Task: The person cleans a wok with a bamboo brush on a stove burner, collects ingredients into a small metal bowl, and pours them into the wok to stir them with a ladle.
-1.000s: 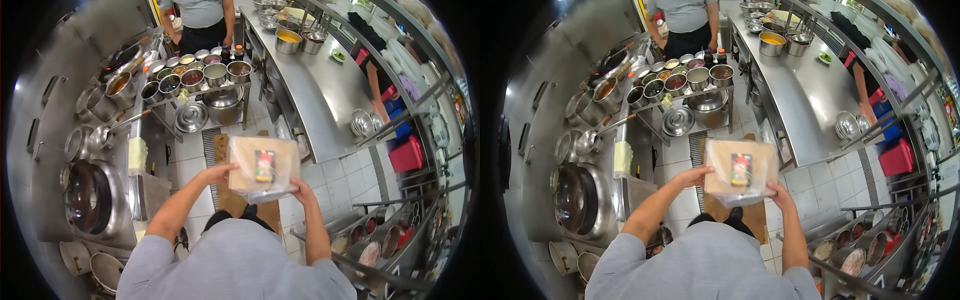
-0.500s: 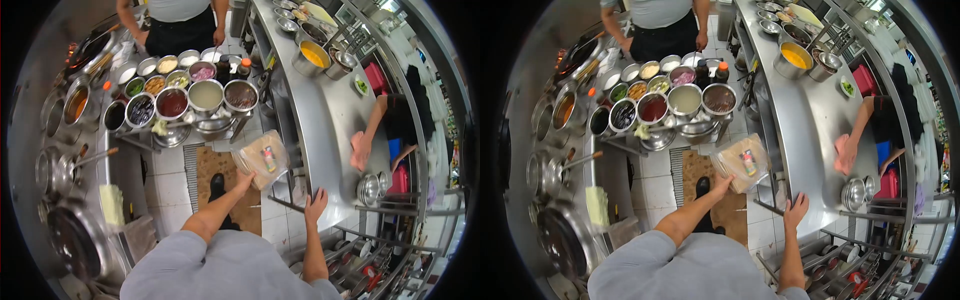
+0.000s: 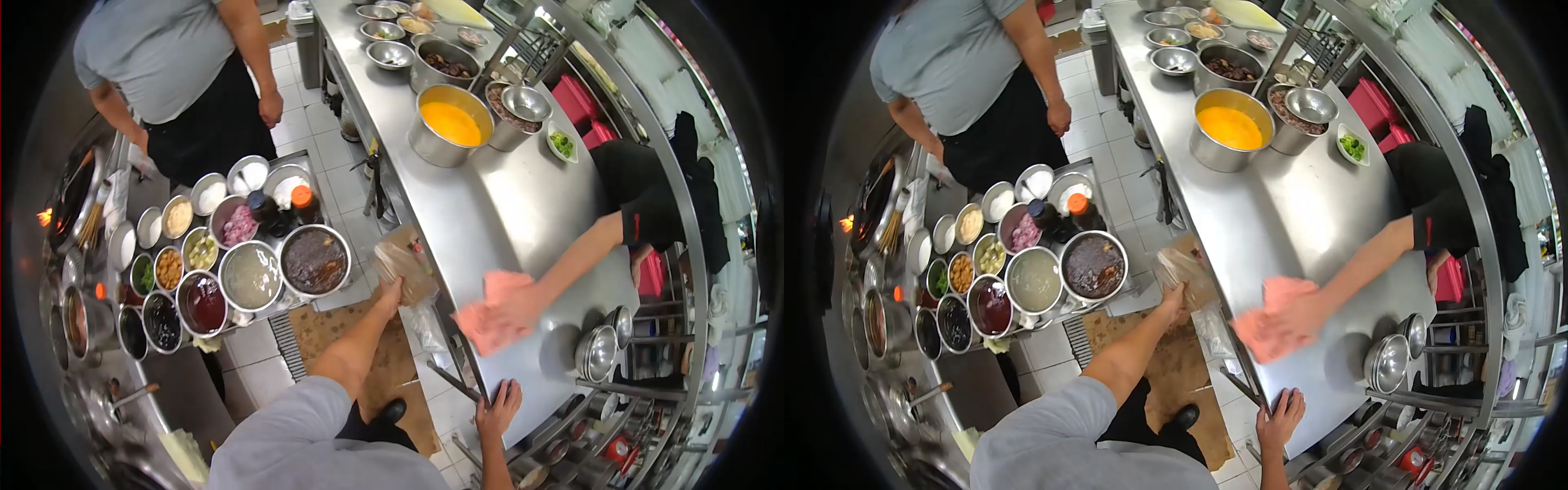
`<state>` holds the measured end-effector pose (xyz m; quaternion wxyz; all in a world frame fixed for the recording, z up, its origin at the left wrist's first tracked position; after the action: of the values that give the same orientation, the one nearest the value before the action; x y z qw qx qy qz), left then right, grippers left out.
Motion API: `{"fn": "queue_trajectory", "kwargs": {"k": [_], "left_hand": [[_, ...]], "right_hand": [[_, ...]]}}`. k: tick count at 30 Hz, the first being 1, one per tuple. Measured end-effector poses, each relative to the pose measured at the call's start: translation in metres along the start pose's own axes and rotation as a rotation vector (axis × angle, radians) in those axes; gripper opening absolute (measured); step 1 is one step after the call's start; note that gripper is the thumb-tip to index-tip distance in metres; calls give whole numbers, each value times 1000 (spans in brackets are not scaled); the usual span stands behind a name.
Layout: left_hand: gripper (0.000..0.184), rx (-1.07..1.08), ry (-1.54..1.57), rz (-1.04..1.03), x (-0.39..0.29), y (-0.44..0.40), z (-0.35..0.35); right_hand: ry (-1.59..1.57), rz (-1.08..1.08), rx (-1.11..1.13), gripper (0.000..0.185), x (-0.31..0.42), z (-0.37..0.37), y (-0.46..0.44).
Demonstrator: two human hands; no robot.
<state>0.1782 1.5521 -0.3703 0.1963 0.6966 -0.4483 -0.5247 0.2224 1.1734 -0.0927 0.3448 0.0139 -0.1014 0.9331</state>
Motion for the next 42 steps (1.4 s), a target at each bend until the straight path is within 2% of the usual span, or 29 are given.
{"fn": "queue_trajectory", "kwargs": {"k": [1,3,5,6,7,9,10,12,13,14,15,17,18,19,21,23,25,26,27,28,29,31,33,35,36,38,39,41,42], "left_hand": [[65,-49,-108,-11,6,-21,0],[59,12,-76,-34,4,-39,-19],[61,88,-394,30,-28,-25,-50],[56,110,-524,78,-26,-28,-52],[56,101,-517,97,-5,-35,-40],[41,680,-1224,-545,7,-33,-48],[41,657,-1232,-549,16,-24,-37],[21,813,-1268,-561,71,21,-20],[20,813,-1091,-531,104,31,-1],[21,736,-1300,-427,100,79,7],[22,682,-1244,-390,123,101,23],[26,639,-1197,-393,149,155,51],[27,634,-1248,-411,164,174,60],[27,585,-1317,-378,158,204,67],[26,443,-1314,-364,139,261,82],[29,261,-1216,-494,106,318,108],[28,82,-1133,-476,86,360,145],[28,22,-1114,-475,80,386,164],[30,-133,-1049,-519,71,413,184],[33,-280,-987,-568,63,436,204],[33,-313,-976,-577,62,456,221],[36,-417,-868,-552,71,500,256],[34,-426,-872,-662,73,555,275],[33,-455,-822,-638,81,615,296],[32,-453,-839,-624,91,636,312],[32,-482,-815,-608,109,668,346],[32,-591,-818,-596,128,692,368],[33,-794,-736,-537,178,745,411],[31,-833,-696,-488,204,769,426]], "right_hand": [[1,-12,3,72,-1,1,-1],[13,-14,13,71,2,1,-3],[26,-14,13,70,1,-3,-6],[38,-5,27,70,0,-1,-2],[40,-1,49,70,0,3,2],[29,-13,28,71,3,3,-3],[25,-13,26,72,3,3,-2],[19,-1,16,72,5,6,-1],[28,1,11,72,6,8,-1],[5,17,0,73,6,10,-1],[-33,71,9,73,8,11,-1],[-50,29,-28,74,7,10,6],[-30,60,-27,71,7,11,12],[-88,192,16,71,10,5,19],[-326,272,-154,64,8,1,21],[-460,528,-33,63,55,-2,18],[-556,716,53,63,103,-7,25],[-592,830,294,61,132,-25,26],[-604,934,533,59,158,-39,28],[-560,965,824,57,187,-50,32],[-494,976,1109,56,215,-60,40],[-96,1387,1106,52,260,-88,64],[-48,1489,1021,53,314,-91,100],[-147,1497,1017,51,372,-51,146],[-334,1662,974,50,397,-55,171],[-461,1674,1075,48,450,-47,230],[-431,1728,1112,48,469,-45,258],[-385,1652,1257,48,510,-53,318],[-373,1758,1192,47,523,-55,345]]}}
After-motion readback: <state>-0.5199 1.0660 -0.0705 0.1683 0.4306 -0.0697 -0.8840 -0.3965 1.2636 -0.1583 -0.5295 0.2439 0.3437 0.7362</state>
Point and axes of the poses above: each hand's wrist, its own y-axis away from the middle knuckle, its own z-axis out of the back of the hand, x = y × z, the point moved 5 cm from there along -y, towards the middle knuckle, and after that the axes turned 1 degree about z, right-handed, at the moved point
